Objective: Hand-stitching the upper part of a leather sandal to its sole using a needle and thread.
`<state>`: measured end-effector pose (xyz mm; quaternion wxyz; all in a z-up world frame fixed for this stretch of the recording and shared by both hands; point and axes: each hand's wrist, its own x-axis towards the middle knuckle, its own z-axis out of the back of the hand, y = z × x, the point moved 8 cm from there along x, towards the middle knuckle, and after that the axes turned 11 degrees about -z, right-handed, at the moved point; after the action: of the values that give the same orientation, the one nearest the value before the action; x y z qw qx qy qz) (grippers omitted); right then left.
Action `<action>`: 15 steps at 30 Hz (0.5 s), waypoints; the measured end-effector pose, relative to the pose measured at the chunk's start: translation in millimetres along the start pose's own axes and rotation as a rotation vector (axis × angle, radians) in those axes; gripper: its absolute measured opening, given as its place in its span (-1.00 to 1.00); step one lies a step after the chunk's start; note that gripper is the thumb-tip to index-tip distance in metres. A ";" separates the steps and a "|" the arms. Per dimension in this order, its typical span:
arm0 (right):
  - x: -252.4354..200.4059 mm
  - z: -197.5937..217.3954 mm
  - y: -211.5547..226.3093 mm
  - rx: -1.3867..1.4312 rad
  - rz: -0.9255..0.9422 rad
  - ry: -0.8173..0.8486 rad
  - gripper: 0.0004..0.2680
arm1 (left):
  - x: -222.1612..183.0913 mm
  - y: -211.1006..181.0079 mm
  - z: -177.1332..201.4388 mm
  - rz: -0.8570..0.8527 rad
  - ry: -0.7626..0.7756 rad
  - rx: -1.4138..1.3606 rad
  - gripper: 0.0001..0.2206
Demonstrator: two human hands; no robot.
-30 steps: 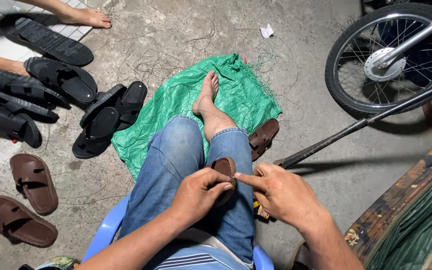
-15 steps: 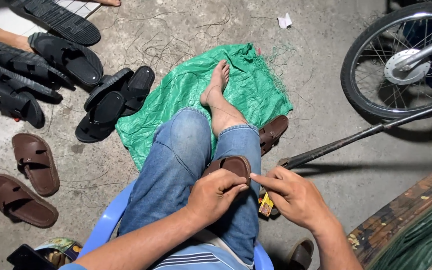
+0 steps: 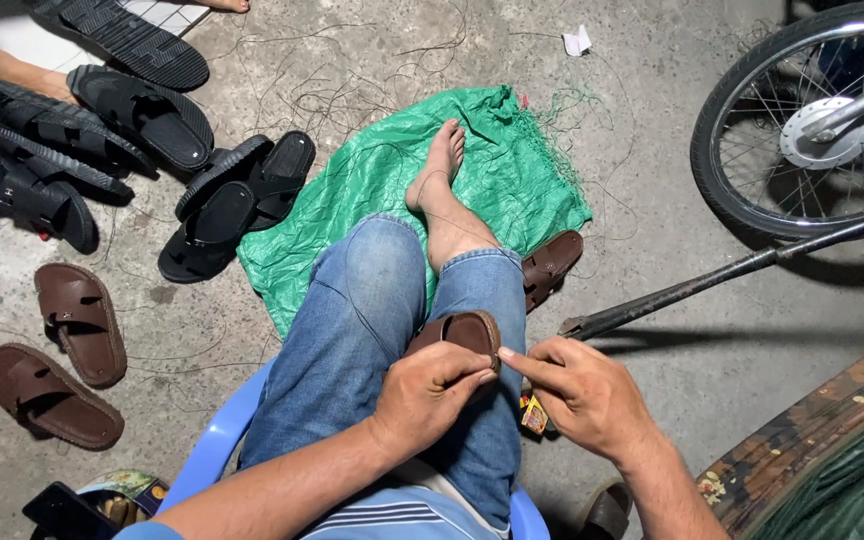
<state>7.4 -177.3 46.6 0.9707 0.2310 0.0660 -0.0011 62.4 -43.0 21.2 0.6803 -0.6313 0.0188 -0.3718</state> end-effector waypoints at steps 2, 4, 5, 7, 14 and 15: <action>0.5 1.5 1.9 -0.045 0.025 -0.016 -0.63 | -0.9 1.0 -0.8 0.013 -0.007 -0.016 -0.93; 1.0 5.4 6.3 -0.073 0.067 -0.048 -0.67 | -0.7 1.2 -1.0 0.012 -0.003 -0.006 -0.92; 0.4 5.3 5.8 -0.076 0.067 -0.053 -0.67 | 0.6 0.5 -1.2 0.007 -0.003 -0.006 -0.92; -0.4 4.8 5.5 -0.098 0.055 -0.073 -0.65 | 1.9 -1.0 0.8 0.007 -0.008 -0.002 -0.92; -5.5 3.3 12.0 -0.115 0.062 -0.142 -0.67 | 0.1 -0.9 1.9 -0.028 0.003 -0.015 -0.93; -6.1 4.3 13.5 -0.100 0.058 -0.136 -0.67 | -0.5 1.7 -0.4 -0.028 0.063 0.023 -0.92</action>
<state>2.3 -167.4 57.3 0.9829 0.1835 -0.0070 0.0146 62.7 -43.2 19.5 0.6813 -0.6117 0.0272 -0.4010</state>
